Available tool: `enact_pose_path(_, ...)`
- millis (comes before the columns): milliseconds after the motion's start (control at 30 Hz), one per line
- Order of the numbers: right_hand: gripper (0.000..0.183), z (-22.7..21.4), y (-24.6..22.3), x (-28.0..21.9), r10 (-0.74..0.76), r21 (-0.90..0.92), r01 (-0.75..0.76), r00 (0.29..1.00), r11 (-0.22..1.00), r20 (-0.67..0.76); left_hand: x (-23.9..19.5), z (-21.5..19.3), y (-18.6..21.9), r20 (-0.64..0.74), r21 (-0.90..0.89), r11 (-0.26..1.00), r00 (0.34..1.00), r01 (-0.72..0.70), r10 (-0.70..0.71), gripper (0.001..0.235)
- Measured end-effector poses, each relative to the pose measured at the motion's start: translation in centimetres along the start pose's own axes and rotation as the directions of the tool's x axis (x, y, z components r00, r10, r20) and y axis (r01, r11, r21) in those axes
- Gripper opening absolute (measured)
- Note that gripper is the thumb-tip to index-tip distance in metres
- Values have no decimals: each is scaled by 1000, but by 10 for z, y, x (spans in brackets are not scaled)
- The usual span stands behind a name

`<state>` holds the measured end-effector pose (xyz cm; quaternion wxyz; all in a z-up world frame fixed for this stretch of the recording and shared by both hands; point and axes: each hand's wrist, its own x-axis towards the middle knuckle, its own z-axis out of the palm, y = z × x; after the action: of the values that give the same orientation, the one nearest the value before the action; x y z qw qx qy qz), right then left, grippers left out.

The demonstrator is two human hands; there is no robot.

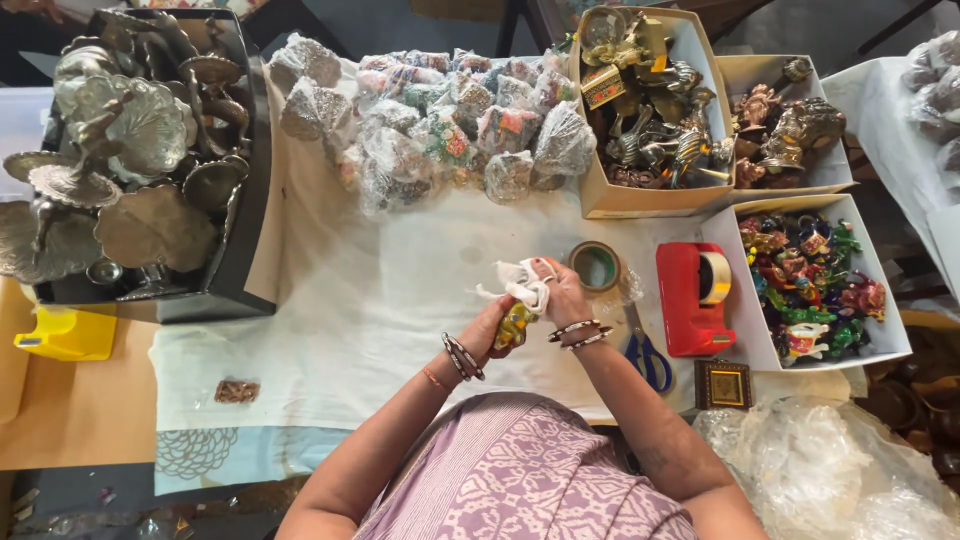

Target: Wrapping small decorative figurines in bubble wrap and cleaning them for shipping.

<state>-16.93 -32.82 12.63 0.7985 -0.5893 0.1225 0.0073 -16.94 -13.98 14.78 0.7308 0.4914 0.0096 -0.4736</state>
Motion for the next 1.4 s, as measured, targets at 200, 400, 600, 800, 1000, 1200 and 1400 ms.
enact_pose_path(200, 32, 27, -57, -37, -64, -6, 64, 996, 998, -56, -2, -7, 22, 57, -83, 994, 995, -73, 78, 55)
enact_pose_path(400, 48, 57, -102, -72, -248, -404, 283, 959, 870, 136, -12, 0, 33, -74, -59, 996, 995, -67, 63, 55)
enact_pose_path(600, 45, 49, -95, -75, -240, -630, 304, 953, 715, 187, -2, -11, 12, -58, 108, 992, 996, -68, 74, 66)
enact_pose_path(800, 44, 34, -75, -73, -170, -508, 217, 976, 833, 138, -4, -10, 15, -17, 129, 991, 1000, -23, 25, 68)
enact_pose_path(1000, 41, 28, -60, -76, -247, -389, 221, 969, 894, -18, 5, -19, 4, 126, -84, 993, 988, -79, 89, 65)
enact_pose_path(1200, 36, 1, -57, -71, -297, -527, 215, 952, 822, -74, -1, -20, 7, 19, -77, 995, 998, -63, 64, 38)
enact_pose_path(1400, 39, 42, -94, -83, -689, -609, 531, 724, 590, -36, 31, -32, -19, -104, -55, 970, 967, -238, 231, 46)
